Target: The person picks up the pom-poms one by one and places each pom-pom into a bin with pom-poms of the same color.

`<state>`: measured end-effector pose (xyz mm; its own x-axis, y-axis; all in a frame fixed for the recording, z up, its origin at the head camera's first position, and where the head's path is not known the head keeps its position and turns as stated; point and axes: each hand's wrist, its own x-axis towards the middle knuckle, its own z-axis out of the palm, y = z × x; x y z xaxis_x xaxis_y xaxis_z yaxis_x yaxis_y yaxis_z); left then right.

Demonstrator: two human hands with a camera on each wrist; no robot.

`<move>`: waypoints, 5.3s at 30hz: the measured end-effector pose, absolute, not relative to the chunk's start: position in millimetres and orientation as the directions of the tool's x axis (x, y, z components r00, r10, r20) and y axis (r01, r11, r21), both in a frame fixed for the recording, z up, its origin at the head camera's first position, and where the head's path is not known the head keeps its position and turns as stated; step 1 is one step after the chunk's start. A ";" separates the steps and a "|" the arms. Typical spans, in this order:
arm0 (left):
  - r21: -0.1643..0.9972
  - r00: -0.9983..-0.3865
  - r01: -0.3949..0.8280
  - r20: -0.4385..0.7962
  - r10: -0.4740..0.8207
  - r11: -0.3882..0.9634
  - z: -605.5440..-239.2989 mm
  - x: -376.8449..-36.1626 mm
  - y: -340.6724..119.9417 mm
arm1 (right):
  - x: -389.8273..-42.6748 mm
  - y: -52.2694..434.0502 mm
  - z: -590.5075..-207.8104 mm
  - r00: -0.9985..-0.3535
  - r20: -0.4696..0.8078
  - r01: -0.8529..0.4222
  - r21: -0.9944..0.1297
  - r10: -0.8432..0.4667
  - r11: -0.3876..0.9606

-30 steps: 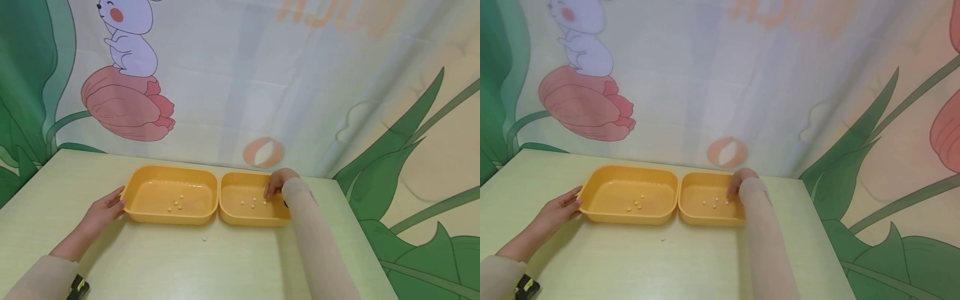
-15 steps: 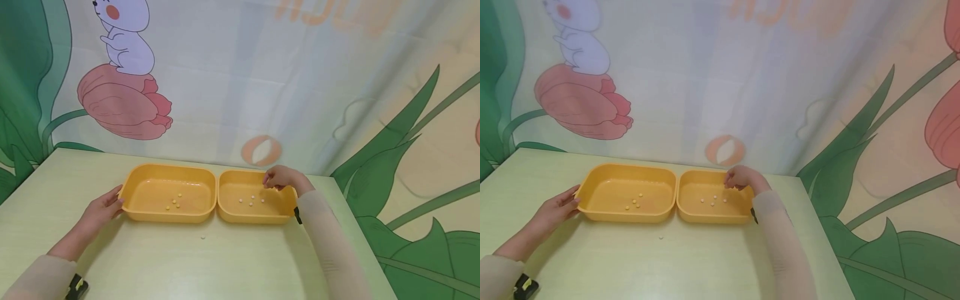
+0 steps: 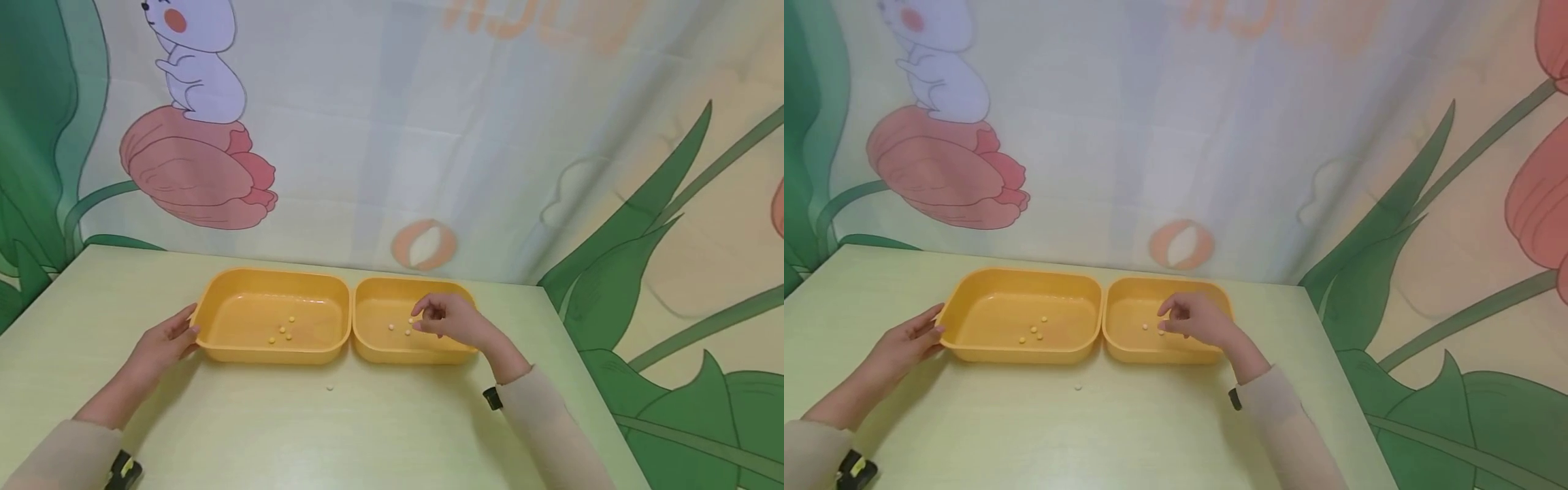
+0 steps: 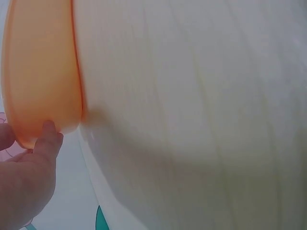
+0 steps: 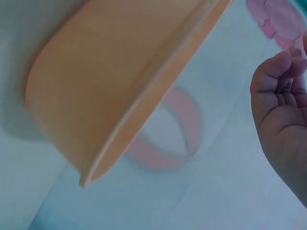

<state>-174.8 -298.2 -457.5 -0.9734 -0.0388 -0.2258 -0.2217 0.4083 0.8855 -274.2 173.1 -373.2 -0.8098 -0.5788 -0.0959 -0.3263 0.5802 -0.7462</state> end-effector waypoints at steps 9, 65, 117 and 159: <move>0.876 -0.971 -0.229 -0.234 -0.041 0.425 -458.8 -174.9 -298.4 | -236.7 147.3 -387.8 -0.748 -0.032 -0.410 -0.764 -0.662 0.499; 0.871 -0.970 -0.236 -0.239 -0.049 0.432 -455.5 -176.9 -296.6 | -223.7 42.7 -457.4 -0.720 -0.238 -0.463 -0.534 -0.651 0.707; 0.873 -0.970 -0.234 -0.238 -0.045 0.428 -457.0 -177.1 -303.1 | -345.4 123.2 -288.0 -0.695 -0.317 -0.341 -0.645 -0.645 0.684; 0.867 -0.972 -0.223 -0.230 -0.039 0.445 -457.4 -176.3 -297.8 | -403.3 124.3 -404.5 -0.549 -0.757 0.042 -0.450 -0.356 0.892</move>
<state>-176.3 -297.8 -457.4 -0.9725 -0.0395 -0.2296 -0.2228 0.4452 0.8673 -403.3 124.3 -404.5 -0.5486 -0.3560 -0.7565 0.0425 0.8918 -0.4504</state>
